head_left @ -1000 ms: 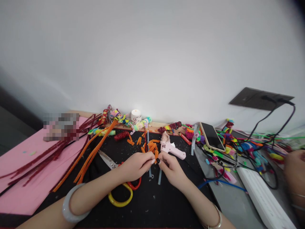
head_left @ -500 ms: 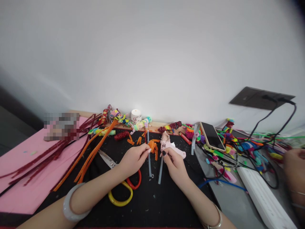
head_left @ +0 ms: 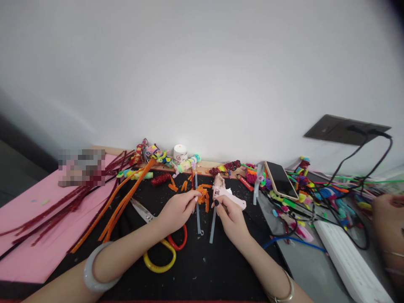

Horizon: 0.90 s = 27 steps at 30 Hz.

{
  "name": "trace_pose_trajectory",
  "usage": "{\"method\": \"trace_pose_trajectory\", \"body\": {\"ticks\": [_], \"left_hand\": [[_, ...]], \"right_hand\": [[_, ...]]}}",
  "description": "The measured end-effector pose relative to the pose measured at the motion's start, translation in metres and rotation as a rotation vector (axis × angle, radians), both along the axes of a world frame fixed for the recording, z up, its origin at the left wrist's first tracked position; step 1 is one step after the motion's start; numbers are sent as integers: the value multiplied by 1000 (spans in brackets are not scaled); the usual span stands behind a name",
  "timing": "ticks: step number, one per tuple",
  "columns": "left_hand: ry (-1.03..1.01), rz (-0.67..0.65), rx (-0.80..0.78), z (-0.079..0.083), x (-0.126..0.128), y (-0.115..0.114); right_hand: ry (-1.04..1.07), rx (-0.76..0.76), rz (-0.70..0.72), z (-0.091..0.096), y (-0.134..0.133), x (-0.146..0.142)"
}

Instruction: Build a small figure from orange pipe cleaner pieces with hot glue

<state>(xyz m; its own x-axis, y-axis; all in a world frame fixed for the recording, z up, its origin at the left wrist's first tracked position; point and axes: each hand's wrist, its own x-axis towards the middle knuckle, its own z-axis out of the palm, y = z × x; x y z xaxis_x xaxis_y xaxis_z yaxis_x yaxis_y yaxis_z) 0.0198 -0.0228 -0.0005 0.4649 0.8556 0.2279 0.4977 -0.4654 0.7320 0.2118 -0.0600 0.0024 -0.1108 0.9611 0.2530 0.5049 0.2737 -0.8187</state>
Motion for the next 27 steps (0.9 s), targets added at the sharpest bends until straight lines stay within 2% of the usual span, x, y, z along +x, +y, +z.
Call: {"method": "trace_pose_trajectory", "body": {"ticks": [7, 14, 17, 21, 27], "left_hand": [[-79, -30, 5, 1, -1, 0], [-81, -223, -49, 8, -1, -4], [-86, -241, -67, 8, -1, -5], [-102, -151, -40, 6, -1, -4], [-110, 151, 84, 4, -11, 5]], "right_hand": [[-19, -2, -5, 0, 1, 0], [-15, 3, 6, -1, 1, 0], [-18, 6, 9, 0, 1, 0], [-33, 7, -14, 1, 1, 1], [-14, -3, -60, 0, 2, 4]]}}
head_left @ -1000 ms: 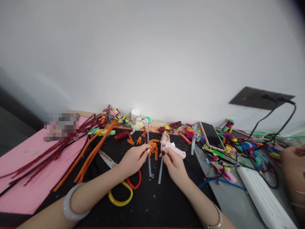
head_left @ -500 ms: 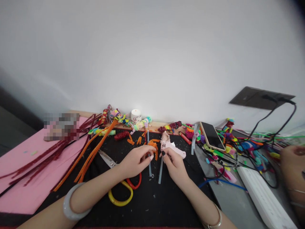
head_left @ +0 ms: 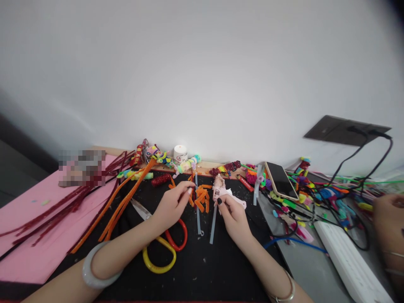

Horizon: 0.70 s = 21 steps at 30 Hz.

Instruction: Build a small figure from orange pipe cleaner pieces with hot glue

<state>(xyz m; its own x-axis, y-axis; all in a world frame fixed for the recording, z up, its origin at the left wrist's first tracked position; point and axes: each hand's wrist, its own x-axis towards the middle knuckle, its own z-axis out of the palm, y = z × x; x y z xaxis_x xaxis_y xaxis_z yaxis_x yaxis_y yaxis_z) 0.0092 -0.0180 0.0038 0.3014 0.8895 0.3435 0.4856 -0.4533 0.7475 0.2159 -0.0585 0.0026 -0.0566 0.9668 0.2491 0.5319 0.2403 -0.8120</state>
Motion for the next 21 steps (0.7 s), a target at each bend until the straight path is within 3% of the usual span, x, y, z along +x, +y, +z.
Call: {"method": "trace_pose_trajectory", "body": {"ticks": [3, 7, 11, 21], "left_hand": [[22, 99, 63, 1, -9, 10], [315, 181, 97, 2, -18, 23], [510, 154, 78, -4, -22, 28], [329, -31, 40, -4, -22, 29]], "right_hand": [[-11, 3, -25, 2, 1, 2], [-27, 31, -102, 8, 4, 6], [-9, 46, -132, 8, 7, 9], [-27, 21, -103, 7, 8, 7]]}}
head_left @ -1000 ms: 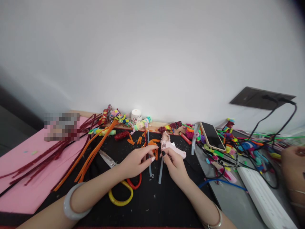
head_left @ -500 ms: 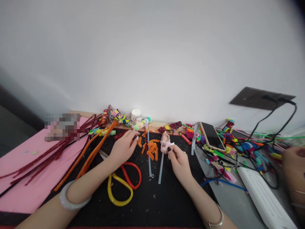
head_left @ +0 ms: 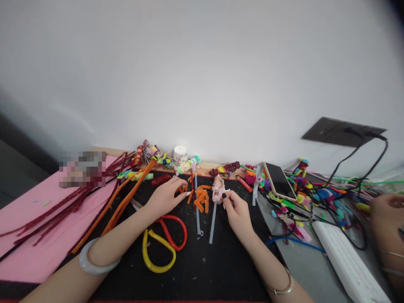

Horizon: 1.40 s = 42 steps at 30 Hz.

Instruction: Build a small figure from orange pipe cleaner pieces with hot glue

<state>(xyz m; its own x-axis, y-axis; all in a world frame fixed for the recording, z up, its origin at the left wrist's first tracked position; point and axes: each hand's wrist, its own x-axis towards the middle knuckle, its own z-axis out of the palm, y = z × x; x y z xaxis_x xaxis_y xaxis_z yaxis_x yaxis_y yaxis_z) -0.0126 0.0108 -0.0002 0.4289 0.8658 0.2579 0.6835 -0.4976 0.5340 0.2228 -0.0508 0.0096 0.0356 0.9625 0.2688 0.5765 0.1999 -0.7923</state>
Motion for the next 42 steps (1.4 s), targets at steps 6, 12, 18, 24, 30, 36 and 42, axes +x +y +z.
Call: {"method": "trace_pose_trajectory", "body": {"ticks": [6, 12, 18, 24, 30, 36, 42], "left_hand": [[-74, 0, -26, -4, 1, 2], [48, 61, -2, -3, 2, -2], [169, 157, 9, 1, 5, -8], [117, 138, 1, 1, 5, -7], [-27, 88, 43, -4, 4, -2], [-209, 69, 179, -2, 4, -5], [-259, -57, 196, 1, 7, -11]], "right_hand": [[6, 8, 2, -1, 0, 0], [-9, -2, 5, -1, 1, 0], [-30, -10, 7, -1, 1, 0], [-36, -6, 14, -4, 2, 1], [-41, -15, 16, -4, 2, 1], [-45, -18, 23, -4, 2, 1], [-53, -31, 21, -5, 2, 1]]}}
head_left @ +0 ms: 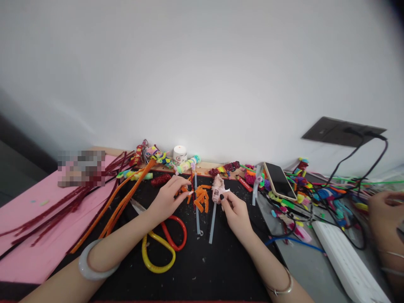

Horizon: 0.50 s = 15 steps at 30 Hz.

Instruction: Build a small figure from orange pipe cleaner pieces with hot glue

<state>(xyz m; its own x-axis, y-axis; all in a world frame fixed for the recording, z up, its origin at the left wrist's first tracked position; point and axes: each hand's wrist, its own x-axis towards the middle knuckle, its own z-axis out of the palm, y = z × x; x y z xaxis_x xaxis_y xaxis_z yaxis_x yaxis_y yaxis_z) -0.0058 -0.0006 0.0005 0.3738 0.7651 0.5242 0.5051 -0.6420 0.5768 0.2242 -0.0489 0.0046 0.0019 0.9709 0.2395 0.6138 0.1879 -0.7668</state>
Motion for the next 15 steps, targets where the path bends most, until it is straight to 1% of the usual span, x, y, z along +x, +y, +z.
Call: {"method": "trace_pose_trajectory", "body": {"ticks": [4, 7, 11, 15], "left_hand": [[2, -47, -46, 1, 2, -1], [-48, -42, -109, 1, 3, 0], [-170, -1, -283, -3, 4, 3], [-304, -5, -425, -6, 6, 6]], "right_hand": [[-1, 3, 2, -1, 0, 0], [6, -1, 5, -2, 1, 0], [13, -7, 2, -3, 2, 0], [13, -5, 7, -4, 1, 0]]}}
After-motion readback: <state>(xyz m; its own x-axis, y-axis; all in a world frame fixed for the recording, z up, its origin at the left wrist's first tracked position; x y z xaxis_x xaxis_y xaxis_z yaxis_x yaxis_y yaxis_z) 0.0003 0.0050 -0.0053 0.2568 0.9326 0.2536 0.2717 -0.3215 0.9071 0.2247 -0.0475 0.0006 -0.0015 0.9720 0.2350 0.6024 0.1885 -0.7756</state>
